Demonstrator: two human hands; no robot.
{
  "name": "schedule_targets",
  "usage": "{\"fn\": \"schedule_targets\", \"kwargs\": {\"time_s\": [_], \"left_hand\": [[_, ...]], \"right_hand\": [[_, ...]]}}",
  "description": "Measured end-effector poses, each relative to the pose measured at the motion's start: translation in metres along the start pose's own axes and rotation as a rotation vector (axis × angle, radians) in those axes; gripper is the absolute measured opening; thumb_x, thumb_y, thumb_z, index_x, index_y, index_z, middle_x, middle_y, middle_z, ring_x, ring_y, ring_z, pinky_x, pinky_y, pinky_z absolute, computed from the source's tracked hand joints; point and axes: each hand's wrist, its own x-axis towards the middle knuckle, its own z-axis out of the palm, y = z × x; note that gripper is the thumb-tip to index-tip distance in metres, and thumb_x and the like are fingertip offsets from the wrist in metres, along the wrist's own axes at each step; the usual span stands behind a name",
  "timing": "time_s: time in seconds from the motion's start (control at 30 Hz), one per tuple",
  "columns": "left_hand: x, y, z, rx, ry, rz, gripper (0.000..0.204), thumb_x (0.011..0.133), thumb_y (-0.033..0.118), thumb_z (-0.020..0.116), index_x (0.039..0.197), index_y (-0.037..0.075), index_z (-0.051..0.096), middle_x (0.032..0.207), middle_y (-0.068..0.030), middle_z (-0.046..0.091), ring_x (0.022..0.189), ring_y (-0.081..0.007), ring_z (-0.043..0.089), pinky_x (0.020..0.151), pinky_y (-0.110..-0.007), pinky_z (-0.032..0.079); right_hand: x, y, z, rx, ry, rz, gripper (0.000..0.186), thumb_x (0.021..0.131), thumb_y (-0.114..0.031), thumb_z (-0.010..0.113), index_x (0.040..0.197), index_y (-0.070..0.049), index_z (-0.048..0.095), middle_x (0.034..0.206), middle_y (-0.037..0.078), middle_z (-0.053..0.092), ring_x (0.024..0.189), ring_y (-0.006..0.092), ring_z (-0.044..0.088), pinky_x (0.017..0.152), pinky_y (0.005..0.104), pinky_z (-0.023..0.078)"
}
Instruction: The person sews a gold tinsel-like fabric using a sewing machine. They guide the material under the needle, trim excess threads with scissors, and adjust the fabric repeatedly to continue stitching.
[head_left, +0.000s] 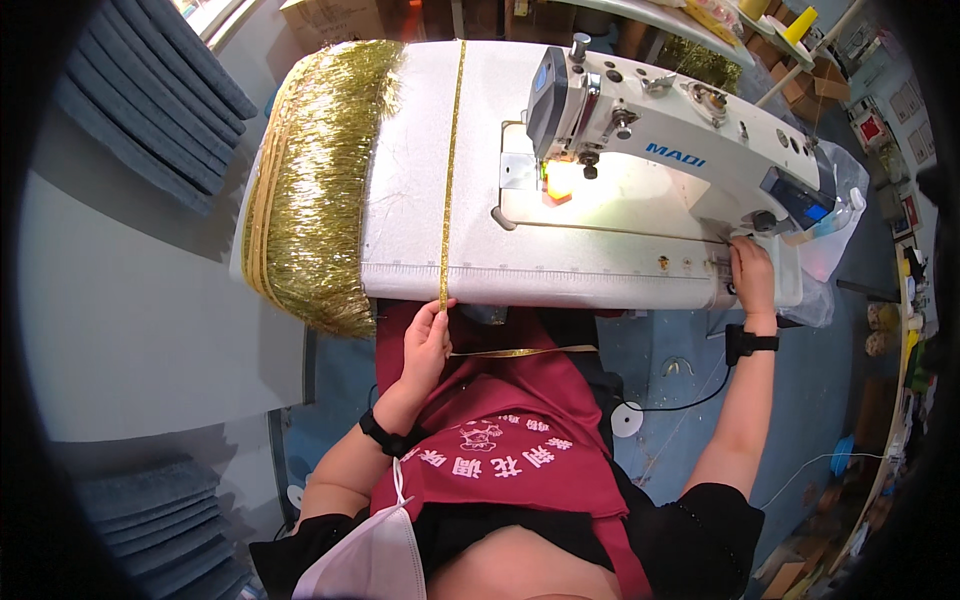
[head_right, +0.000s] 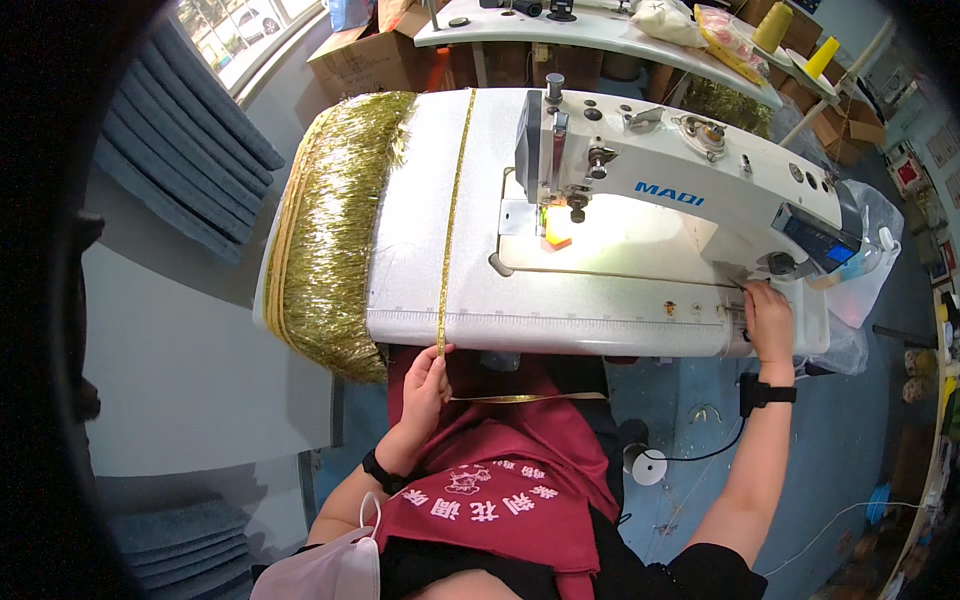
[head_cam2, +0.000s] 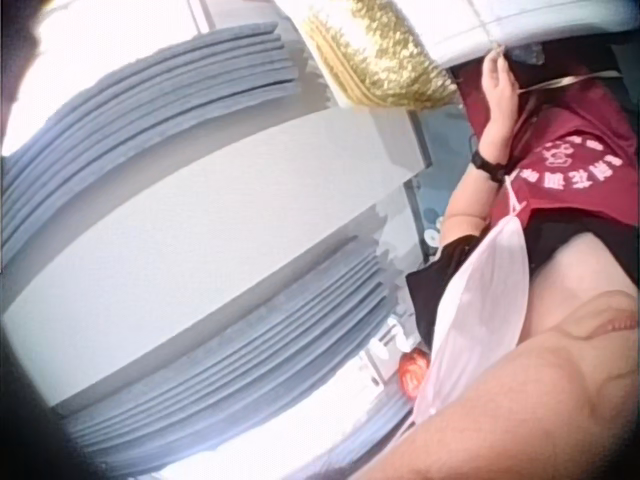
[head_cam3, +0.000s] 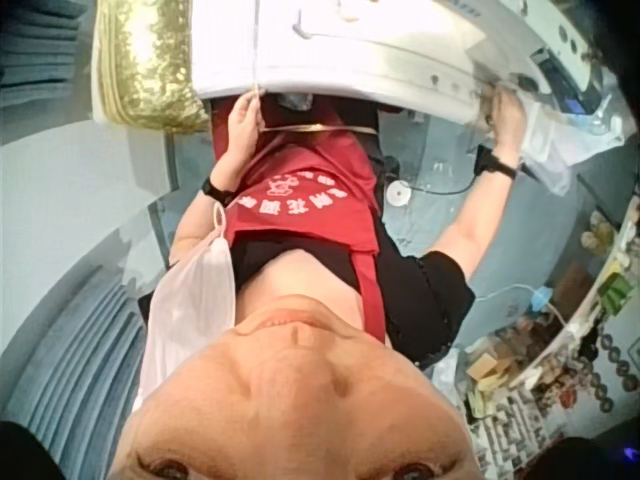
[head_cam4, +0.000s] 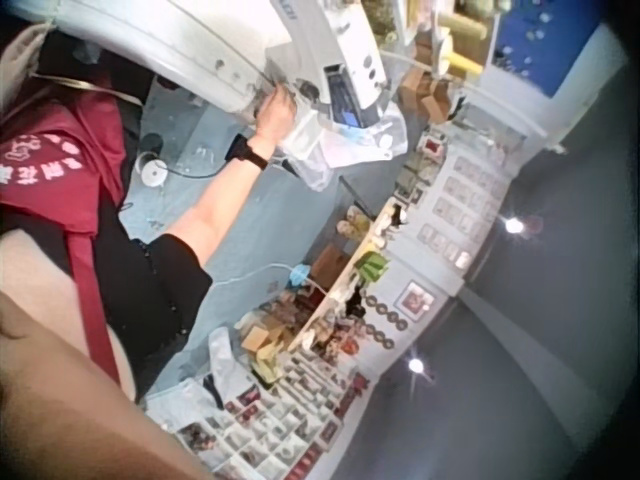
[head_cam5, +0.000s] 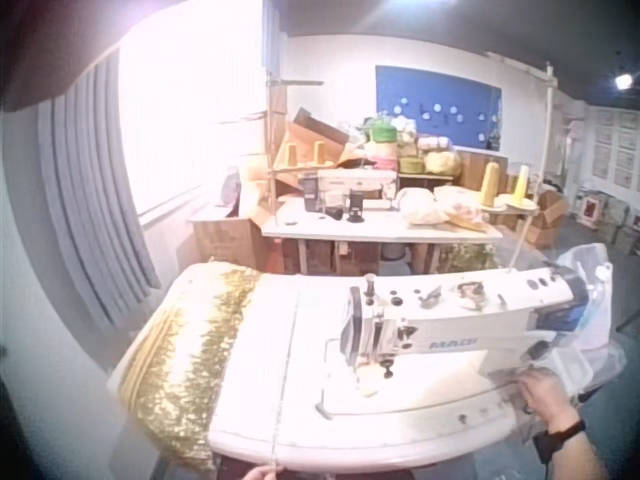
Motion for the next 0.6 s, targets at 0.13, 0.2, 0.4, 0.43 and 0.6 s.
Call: {"fn": "schedule_targets", "kwargs": {"time_s": [0.13, 0.2, 0.4, 0.43, 0.6], "left_hand": [[0.0, 0.001, 0.002, -0.001, -0.001, -0.006, 0.025, 0.112, 0.018, 0.049, 0.131, 0.007, 0.06, 0.063, 0.0105, 0.036, 0.049, -0.0002, 0.031, 0.045, -0.02, 0.027], [0.0, 0.001, 0.003, -0.01, 0.006, -0.022, 0.024, 0.112, 0.017, 0.048, 0.13, 0.007, 0.06, 0.064, 0.0109, 0.036, 0.049, 0.0002, 0.03, 0.044, -0.02, 0.027], [0.001, 0.001, 0.003, -0.047, -0.034, -0.033, 0.028, 0.112, 0.018, 0.048, 0.135, 0.006, 0.058, 0.065, 0.0101, 0.035, 0.05, -0.0014, 0.03, 0.047, -0.021, 0.028], [0.001, 0.001, 0.004, -0.049, -0.033, -0.021, 0.027, 0.112, 0.018, 0.048, 0.135, 0.006, 0.058, 0.064, 0.0104, 0.035, 0.05, -0.0008, 0.03, 0.046, -0.02, 0.027], [0.001, 0.003, 0.002, -0.068, -0.074, 0.0, 0.029, 0.112, 0.019, 0.049, 0.136, 0.006, 0.058, 0.064, 0.0099, 0.038, 0.051, -0.0014, 0.032, 0.048, -0.021, 0.03]], "right_hand": [[-0.001, -0.065, -0.011, 0.348, 0.043, 0.181, 0.014, 0.1, -0.013, 0.061, 0.11, -0.003, 0.063, 0.1, 0.014, 0.073, 0.085, 0.0355, 0.069, 0.077, 0.0409, 0.055], [0.002, -0.113, -0.007, 0.513, 0.08, 0.144, 0.013, 0.103, -0.015, 0.058, 0.109, -0.003, 0.06, 0.093, 0.015, 0.072, 0.079, 0.0329, 0.07, 0.072, 0.0389, 0.054], [0.025, -0.27, 0.006, 1.038, -0.506, 0.209, 0.027, 0.107, -0.027, 0.055, 0.104, -0.002, 0.065, 0.081, 0.018, 0.071, 0.075, 0.0358, 0.07, 0.07, 0.0422, 0.053], [0.031, -0.295, 0.011, 0.932, -0.531, 0.16, 0.032, 0.106, -0.03, 0.056, 0.1, -0.001, 0.068, 0.082, 0.021, 0.071, 0.077, 0.0379, 0.07, 0.071, 0.0447, 0.053], [0.063, -0.368, 0.038, 0.656, -0.661, 0.04, 0.051, 0.101, -0.045, 0.056, 0.084, -0.001, 0.075, 0.082, 0.025, 0.072, 0.081, 0.0423, 0.071, 0.074, 0.0502, 0.055]]}}
